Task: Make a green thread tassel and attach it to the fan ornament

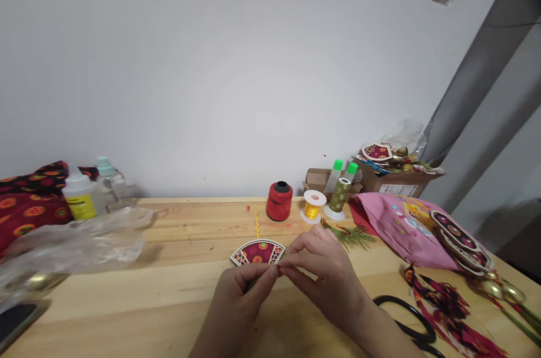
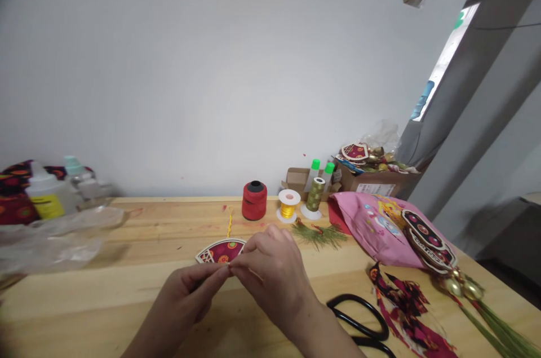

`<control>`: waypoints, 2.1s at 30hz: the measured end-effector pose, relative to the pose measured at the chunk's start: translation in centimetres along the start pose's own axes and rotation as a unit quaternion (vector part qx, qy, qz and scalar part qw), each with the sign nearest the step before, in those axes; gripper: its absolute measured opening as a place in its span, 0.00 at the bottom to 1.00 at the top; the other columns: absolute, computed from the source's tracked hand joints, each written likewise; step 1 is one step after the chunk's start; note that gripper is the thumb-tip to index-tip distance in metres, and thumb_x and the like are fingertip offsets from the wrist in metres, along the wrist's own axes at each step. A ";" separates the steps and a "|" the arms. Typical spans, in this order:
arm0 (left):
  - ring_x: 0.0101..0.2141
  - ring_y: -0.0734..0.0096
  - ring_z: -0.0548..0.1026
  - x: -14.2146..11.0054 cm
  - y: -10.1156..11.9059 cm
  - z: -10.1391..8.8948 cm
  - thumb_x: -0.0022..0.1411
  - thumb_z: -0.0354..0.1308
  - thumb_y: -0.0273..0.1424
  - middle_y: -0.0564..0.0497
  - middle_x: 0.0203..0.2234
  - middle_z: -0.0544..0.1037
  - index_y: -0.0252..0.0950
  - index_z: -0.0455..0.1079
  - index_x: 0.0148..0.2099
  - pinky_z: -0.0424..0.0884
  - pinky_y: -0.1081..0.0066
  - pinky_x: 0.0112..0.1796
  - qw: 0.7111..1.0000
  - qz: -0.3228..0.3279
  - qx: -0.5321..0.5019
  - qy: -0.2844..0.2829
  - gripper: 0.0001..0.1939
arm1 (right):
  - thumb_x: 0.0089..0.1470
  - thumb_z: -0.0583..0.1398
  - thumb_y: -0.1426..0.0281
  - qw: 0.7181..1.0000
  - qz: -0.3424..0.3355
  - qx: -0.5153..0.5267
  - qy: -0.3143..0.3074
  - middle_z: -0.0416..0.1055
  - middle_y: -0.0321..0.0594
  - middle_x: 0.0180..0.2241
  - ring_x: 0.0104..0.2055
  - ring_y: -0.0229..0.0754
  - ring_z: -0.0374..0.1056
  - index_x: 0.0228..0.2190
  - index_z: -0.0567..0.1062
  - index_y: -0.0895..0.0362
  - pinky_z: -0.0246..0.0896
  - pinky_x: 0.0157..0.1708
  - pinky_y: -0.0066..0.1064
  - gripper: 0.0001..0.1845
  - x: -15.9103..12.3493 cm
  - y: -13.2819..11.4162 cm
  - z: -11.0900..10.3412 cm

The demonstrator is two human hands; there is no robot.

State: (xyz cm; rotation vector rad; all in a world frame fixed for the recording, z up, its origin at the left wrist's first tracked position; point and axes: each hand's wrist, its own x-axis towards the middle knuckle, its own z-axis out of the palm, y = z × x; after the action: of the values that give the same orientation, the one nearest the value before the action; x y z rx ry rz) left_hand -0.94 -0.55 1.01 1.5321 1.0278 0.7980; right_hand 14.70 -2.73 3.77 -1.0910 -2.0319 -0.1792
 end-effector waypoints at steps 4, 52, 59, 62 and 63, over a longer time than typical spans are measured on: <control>0.17 0.80 0.49 -0.1 0.1 0.0 0.54 0.49 0.40 0.60 0.14 0.51 0.34 0.69 0.24 0.47 0.77 0.18 0.999 0.023 0.036 0.001 0.16 | 0.51 0.57 0.71 1.000 -0.007 -0.019 -0.023 0.69 0.36 0.24 0.27 0.37 0.57 0.24 0.75 0.54 0.48 0.26 0.30 0.08 0.0 0.0 0.0; 0.12 0.83 0.48 -0.1 0.5 0.1 0.48 0.53 0.45 0.63 0.08 0.49 0.32 0.70 0.24 0.44 0.77 0.14 0.998 -0.053 -0.034 -0.016 0.19 | 0.40 0.59 0.81 0.968 0.146 0.193 -0.073 0.70 0.36 0.23 0.27 0.37 0.65 0.21 0.75 0.57 0.60 0.30 0.29 0.08 0.2 0.1 0.3; 0.10 0.86 0.44 0.2 0.1 0.2 0.43 0.58 0.46 0.65 0.06 0.50 0.33 0.67 0.22 0.40 0.78 0.12 0.983 -0.097 -0.152 -0.044 0.18 | 0.40 0.59 0.82 0.954 0.168 0.232 -0.085 0.71 0.34 0.22 0.27 0.35 0.65 0.20 0.75 0.57 0.59 0.30 0.27 0.10 0.5 -0.2 -0.1; 0.09 0.87 0.42 0.2 0.0 0.2 0.43 0.58 0.45 0.66 0.07 0.50 0.34 0.66 0.22 0.37 0.79 0.11 0.972 -0.108 -0.200 -0.055 0.18 | 0.42 0.59 0.81 0.949 0.179 0.241 -0.094 0.71 0.34 0.22 0.27 0.35 0.64 0.20 0.75 0.57 0.57 0.29 0.26 0.09 0.5 -0.2 -0.2; 0.09 0.87 0.41 0.1 0.1 0.2 0.43 0.58 0.45 0.66 0.07 0.50 0.34 0.66 0.23 0.37 0.79 0.11 0.969 -0.109 -0.211 -0.061 0.18 | 0.42 0.59 0.81 0.947 0.182 0.247 -0.097 0.71 0.34 0.22 0.26 0.34 0.64 0.20 0.75 0.57 0.56 0.28 0.25 0.08 0.5 -0.1 -0.2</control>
State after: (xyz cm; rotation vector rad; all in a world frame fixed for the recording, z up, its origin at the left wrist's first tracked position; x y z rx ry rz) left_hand -0.69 -0.50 1.02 1.0691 0.8528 0.7044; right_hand 14.54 -2.58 4.25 -1.1579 -1.8510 0.6168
